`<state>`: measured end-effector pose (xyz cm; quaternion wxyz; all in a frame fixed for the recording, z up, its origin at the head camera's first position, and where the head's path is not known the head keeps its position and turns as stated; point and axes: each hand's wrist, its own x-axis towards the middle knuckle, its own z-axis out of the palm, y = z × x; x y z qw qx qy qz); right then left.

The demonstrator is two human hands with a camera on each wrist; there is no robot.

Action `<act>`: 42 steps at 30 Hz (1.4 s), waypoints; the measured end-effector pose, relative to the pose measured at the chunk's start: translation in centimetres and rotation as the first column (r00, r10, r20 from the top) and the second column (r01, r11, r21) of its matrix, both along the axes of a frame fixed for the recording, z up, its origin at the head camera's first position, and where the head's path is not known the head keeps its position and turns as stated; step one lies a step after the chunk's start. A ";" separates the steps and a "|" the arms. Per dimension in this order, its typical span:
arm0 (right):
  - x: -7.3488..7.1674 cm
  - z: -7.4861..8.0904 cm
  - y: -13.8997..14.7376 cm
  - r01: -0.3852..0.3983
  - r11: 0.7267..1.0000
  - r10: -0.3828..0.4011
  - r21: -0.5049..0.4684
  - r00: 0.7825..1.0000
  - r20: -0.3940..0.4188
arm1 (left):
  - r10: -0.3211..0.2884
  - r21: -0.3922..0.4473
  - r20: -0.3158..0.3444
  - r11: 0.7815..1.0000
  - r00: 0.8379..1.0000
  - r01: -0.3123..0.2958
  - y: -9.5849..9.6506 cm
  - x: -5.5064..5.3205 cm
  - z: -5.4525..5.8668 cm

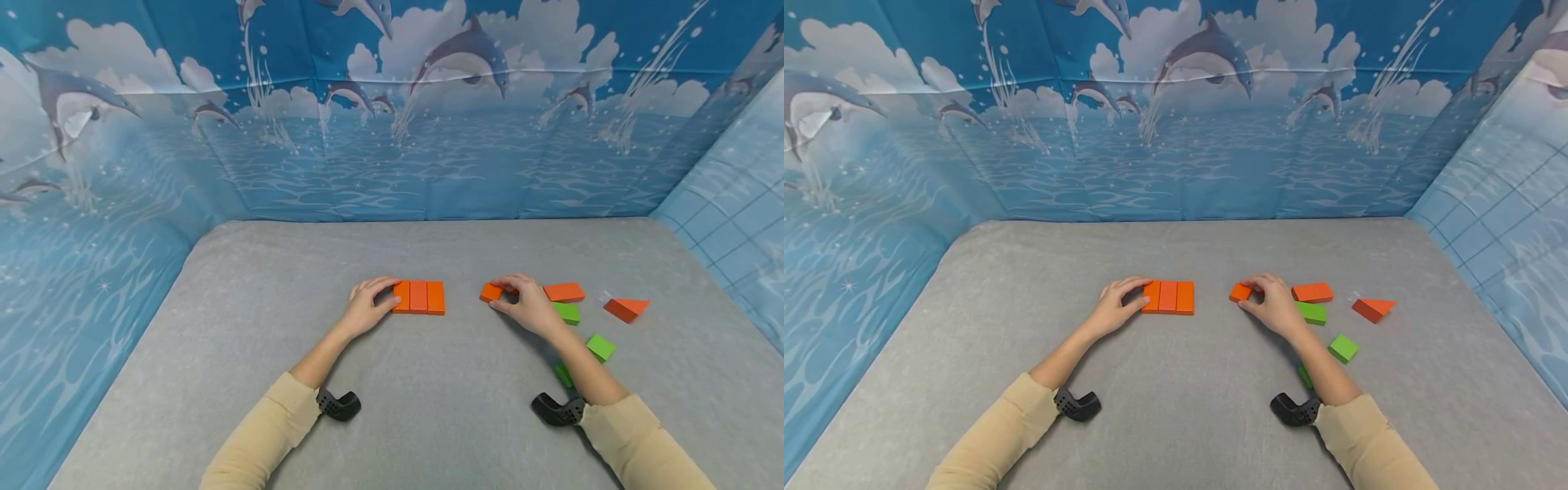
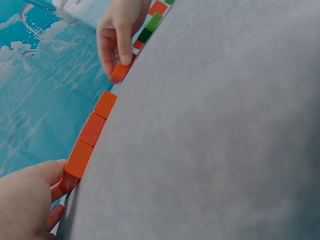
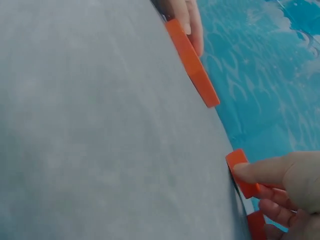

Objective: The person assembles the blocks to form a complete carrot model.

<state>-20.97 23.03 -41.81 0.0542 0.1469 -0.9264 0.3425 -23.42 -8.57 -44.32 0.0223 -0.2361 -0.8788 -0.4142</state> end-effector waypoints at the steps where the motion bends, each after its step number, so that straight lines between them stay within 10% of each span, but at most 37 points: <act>1: 0.0 0.1 -0.2 -0.004 1.000 0.004 0.009 1.000 -0.005 | 0.000 0.000 -0.001 1.000 1.000 0.000 0.0 0.0 0.0; 20: 1.1 1.6 -9.5 -0.355 0.931 0.357 -0.086 0.934 0.010 | 0.010 -0.028 0.003 1.000 1.000 -0.010 0.2 -0.1 0.0; 42: 1.4 -0.2 -11.6 -0.288 0.956 0.291 0.056 0.955 -0.057 | 0.013 -0.020 -0.008 1.000 1.000 -0.014 0.1 -0.1 0.0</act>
